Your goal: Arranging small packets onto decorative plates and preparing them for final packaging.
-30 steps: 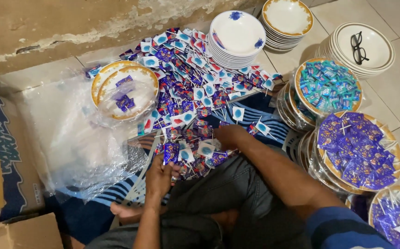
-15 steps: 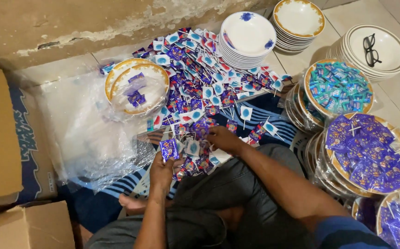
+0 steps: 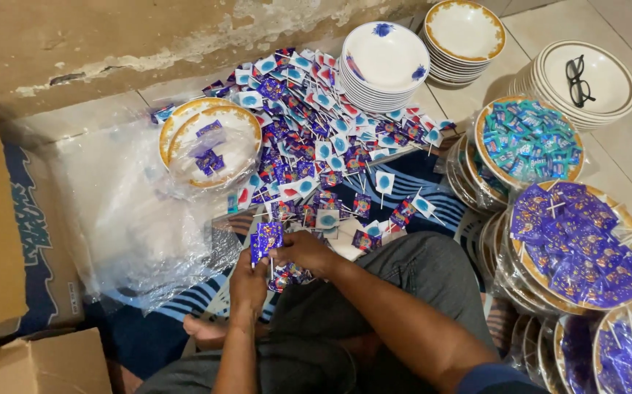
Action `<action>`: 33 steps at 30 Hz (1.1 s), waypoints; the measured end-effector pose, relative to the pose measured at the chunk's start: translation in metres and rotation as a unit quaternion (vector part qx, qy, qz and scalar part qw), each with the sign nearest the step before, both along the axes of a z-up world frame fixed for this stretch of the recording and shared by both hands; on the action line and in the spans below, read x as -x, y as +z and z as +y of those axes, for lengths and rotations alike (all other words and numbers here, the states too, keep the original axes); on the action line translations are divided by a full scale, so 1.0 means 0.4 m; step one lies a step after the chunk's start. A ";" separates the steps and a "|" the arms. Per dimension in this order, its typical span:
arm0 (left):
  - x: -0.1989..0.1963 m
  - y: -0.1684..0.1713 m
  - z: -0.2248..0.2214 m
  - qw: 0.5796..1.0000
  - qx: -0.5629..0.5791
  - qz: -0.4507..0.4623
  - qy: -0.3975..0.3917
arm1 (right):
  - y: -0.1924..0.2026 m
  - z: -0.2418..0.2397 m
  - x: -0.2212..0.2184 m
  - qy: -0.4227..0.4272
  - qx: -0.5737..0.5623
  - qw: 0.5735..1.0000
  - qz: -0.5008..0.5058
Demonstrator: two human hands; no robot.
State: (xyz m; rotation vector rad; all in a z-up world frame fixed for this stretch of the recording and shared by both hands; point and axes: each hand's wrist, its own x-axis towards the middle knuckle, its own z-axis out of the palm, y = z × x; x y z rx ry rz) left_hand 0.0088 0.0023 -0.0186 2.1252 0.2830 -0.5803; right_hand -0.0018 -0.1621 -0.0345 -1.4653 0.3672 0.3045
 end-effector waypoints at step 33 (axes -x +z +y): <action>-0.008 0.023 0.009 0.944 0.289 -0.011 0.161 | 0.114 -0.136 -0.128 0.132 0.520 0.801 -0.266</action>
